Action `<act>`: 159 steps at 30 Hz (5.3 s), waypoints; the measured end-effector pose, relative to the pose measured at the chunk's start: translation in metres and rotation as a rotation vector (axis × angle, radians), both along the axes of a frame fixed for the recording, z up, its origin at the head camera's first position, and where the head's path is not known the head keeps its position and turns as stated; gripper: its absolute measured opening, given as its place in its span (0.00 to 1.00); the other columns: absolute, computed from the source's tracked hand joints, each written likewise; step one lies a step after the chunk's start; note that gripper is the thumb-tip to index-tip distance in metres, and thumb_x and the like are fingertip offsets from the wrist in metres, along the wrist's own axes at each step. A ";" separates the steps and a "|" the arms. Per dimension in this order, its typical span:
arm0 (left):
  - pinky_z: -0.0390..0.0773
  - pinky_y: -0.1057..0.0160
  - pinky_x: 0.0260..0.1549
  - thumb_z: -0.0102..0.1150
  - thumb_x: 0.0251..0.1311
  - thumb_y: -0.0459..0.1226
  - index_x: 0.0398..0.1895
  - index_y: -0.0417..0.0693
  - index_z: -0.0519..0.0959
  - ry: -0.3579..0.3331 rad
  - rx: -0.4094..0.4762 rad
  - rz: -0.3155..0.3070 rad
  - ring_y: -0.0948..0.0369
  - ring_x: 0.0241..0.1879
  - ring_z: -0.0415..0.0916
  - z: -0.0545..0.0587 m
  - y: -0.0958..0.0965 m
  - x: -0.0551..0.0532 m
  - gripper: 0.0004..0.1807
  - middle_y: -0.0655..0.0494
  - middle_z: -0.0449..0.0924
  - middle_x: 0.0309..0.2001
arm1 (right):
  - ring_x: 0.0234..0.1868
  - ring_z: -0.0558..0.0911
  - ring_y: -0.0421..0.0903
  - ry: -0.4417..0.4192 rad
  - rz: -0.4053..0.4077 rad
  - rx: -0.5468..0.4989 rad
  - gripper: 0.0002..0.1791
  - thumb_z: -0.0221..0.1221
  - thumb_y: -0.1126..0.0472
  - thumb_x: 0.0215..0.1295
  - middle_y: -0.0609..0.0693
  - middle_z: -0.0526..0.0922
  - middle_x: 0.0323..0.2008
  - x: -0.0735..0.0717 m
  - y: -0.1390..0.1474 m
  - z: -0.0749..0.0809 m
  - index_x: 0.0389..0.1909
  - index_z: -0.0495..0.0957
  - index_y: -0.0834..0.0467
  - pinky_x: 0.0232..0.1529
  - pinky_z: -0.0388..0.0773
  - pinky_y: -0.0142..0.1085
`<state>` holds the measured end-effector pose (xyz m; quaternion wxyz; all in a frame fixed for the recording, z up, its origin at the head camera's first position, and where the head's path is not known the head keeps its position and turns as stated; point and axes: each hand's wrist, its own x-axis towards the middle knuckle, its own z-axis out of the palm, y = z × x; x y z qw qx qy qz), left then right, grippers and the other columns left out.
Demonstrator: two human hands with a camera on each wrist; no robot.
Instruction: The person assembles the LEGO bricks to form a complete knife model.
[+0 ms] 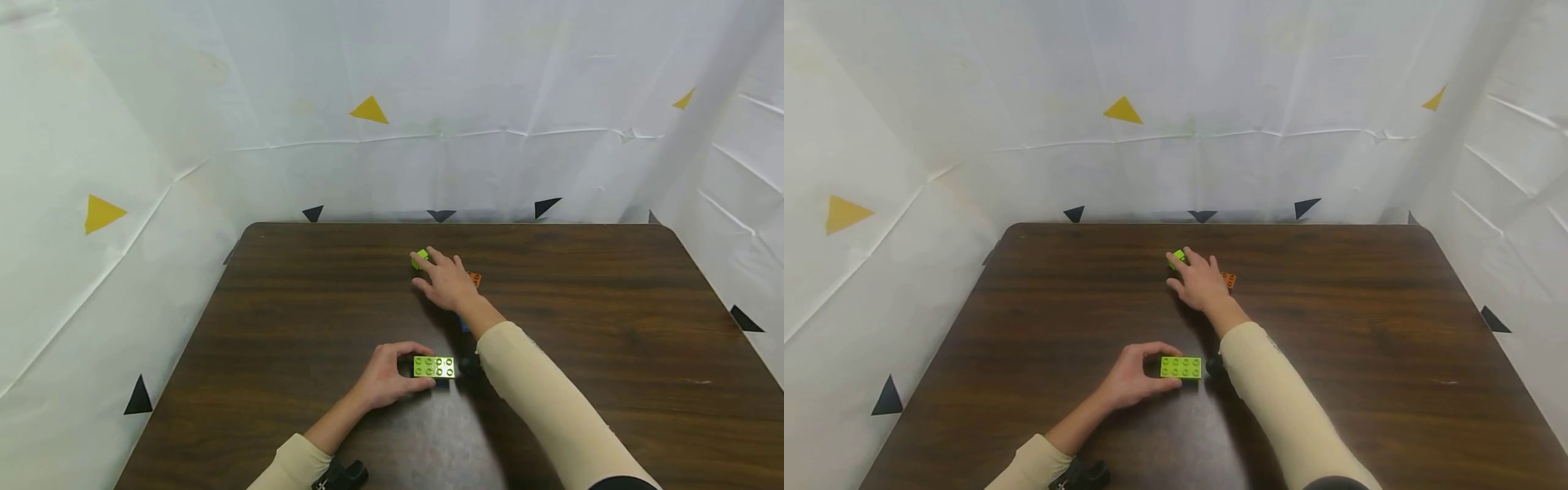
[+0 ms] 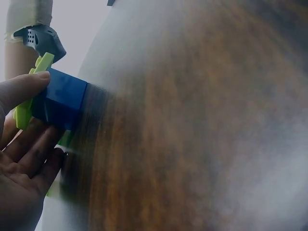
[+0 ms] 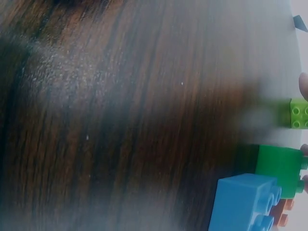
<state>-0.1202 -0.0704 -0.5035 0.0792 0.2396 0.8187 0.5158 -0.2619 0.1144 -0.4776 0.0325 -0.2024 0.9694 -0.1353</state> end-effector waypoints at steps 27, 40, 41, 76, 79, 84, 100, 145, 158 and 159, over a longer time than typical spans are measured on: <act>0.74 0.61 0.49 0.78 0.48 0.43 0.45 0.59 0.84 0.018 -0.010 0.001 0.66 0.45 0.77 0.000 0.001 -0.002 0.19 0.69 0.83 0.42 | 0.50 0.77 0.55 0.139 -0.060 -0.171 0.16 0.62 0.59 0.68 0.54 0.78 0.50 0.005 -0.004 -0.005 0.55 0.76 0.55 0.50 0.76 0.50; 0.74 0.61 0.48 0.78 0.48 0.44 0.45 0.58 0.84 0.022 0.000 -0.001 0.66 0.44 0.77 0.000 -0.001 -0.003 0.19 0.69 0.83 0.42 | 0.44 0.81 0.56 0.138 -0.073 -0.207 0.16 0.63 0.59 0.67 0.54 0.77 0.49 0.006 -0.001 -0.004 0.54 0.77 0.53 0.45 0.78 0.50; 0.74 0.61 0.48 0.78 0.48 0.44 0.45 0.58 0.84 0.021 0.001 -0.001 0.66 0.44 0.77 0.000 -0.001 -0.003 0.19 0.69 0.83 0.42 | 0.44 0.81 0.56 0.130 -0.079 -0.212 0.16 0.63 0.58 0.67 0.54 0.77 0.49 0.007 -0.001 -0.003 0.54 0.77 0.53 0.45 0.78 0.50; 0.75 0.59 0.48 0.78 0.47 0.39 0.46 0.58 0.84 0.023 -0.013 -0.010 0.66 0.46 0.77 -0.002 0.001 -0.003 0.21 0.67 0.83 0.44 | 0.51 0.80 0.49 0.115 0.083 -0.478 0.24 0.64 0.60 0.66 0.51 0.80 0.54 0.060 0.007 0.041 0.63 0.75 0.55 0.49 0.77 0.47; 0.75 0.59 0.48 0.78 0.46 0.40 0.47 0.58 0.84 0.029 -0.018 -0.007 0.66 0.46 0.77 -0.002 0.001 -0.004 0.21 0.67 0.83 0.45 | 0.47 0.81 0.48 0.115 0.110 -0.466 0.24 0.64 0.61 0.66 0.51 0.80 0.52 0.066 0.008 0.045 0.62 0.76 0.56 0.45 0.78 0.46; 0.75 0.59 0.49 0.78 0.46 0.41 0.47 0.58 0.84 0.029 -0.024 0.001 0.66 0.47 0.78 -0.003 -0.001 -0.003 0.21 0.67 0.83 0.45 | 0.43 0.82 0.48 0.099 0.158 -0.478 0.24 0.63 0.63 0.66 0.52 0.80 0.52 0.075 0.011 0.050 0.62 0.75 0.58 0.42 0.79 0.45; 0.75 0.58 0.51 0.77 0.48 0.41 0.47 0.53 0.85 0.056 -0.032 -0.010 0.66 0.48 0.78 -0.002 -0.002 -0.003 0.21 0.66 0.84 0.44 | 0.52 0.81 0.44 0.013 0.300 -0.415 0.22 0.63 0.58 0.67 0.49 0.82 0.53 0.117 0.028 0.058 0.60 0.77 0.57 0.49 0.78 0.44; 0.76 0.59 0.49 0.76 0.50 0.45 0.50 0.54 0.84 0.044 -0.013 -0.021 0.67 0.47 0.78 -0.002 -0.003 -0.003 0.23 0.65 0.84 0.46 | 0.44 0.80 0.38 -0.026 0.345 -0.299 0.23 0.66 0.58 0.64 0.38 0.81 0.48 0.152 0.039 0.046 0.60 0.79 0.48 0.42 0.79 0.40; 0.75 0.60 0.50 0.77 0.49 0.44 0.51 0.56 0.83 0.034 -0.006 -0.019 0.68 0.47 0.78 -0.004 -0.002 -0.003 0.23 0.67 0.83 0.47 | 0.35 0.78 0.35 -0.013 0.320 -0.303 0.22 0.68 0.59 0.61 0.38 0.81 0.44 0.152 0.037 0.045 0.58 0.81 0.49 0.35 0.77 0.35; 0.75 0.60 0.51 0.77 0.49 0.45 0.51 0.56 0.83 0.035 -0.006 -0.016 0.68 0.47 0.78 -0.003 -0.002 -0.003 0.23 0.67 0.83 0.46 | 0.35 0.78 0.36 -0.012 0.319 -0.304 0.22 0.68 0.59 0.61 0.38 0.81 0.44 0.152 0.037 0.045 0.58 0.81 0.49 0.35 0.77 0.35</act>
